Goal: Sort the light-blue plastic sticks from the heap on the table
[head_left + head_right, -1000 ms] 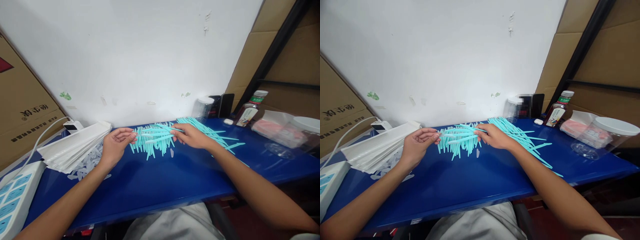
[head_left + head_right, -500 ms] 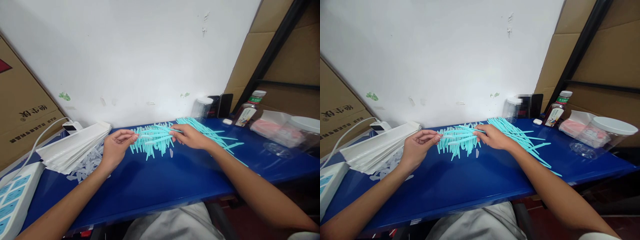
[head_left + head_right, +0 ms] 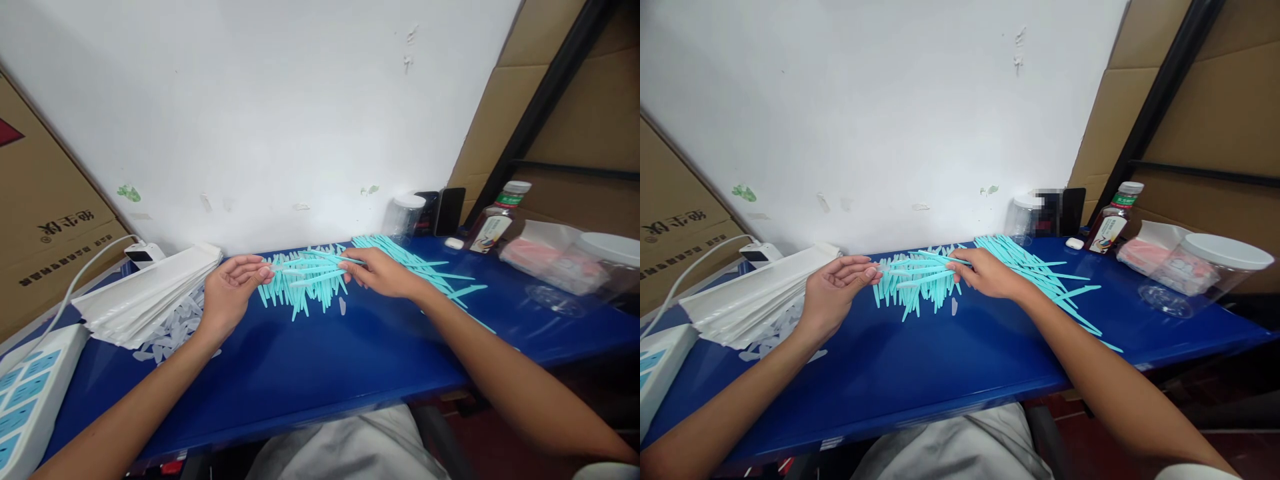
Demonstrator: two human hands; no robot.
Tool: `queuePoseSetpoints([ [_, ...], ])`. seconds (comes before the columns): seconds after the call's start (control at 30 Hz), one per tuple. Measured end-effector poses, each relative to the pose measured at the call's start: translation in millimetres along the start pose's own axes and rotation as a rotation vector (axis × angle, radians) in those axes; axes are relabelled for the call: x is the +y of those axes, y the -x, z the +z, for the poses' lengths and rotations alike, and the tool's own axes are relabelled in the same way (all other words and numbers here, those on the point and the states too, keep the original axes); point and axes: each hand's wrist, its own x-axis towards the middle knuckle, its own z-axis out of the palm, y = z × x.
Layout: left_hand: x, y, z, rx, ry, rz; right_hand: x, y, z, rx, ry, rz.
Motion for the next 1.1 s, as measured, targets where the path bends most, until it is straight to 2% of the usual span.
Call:
queuePoseSetpoints([
  [0.4,1.8,1.8,0.4,0.054,-0.080,0.110,-0.3,0.2,0.4,-0.010,-0.015,0.022],
  [1.1,7.5,2.8,0.4,-0.014,-0.080,0.141,-4.2,0.8,-2.0,-0.068,-0.125,0.076],
])
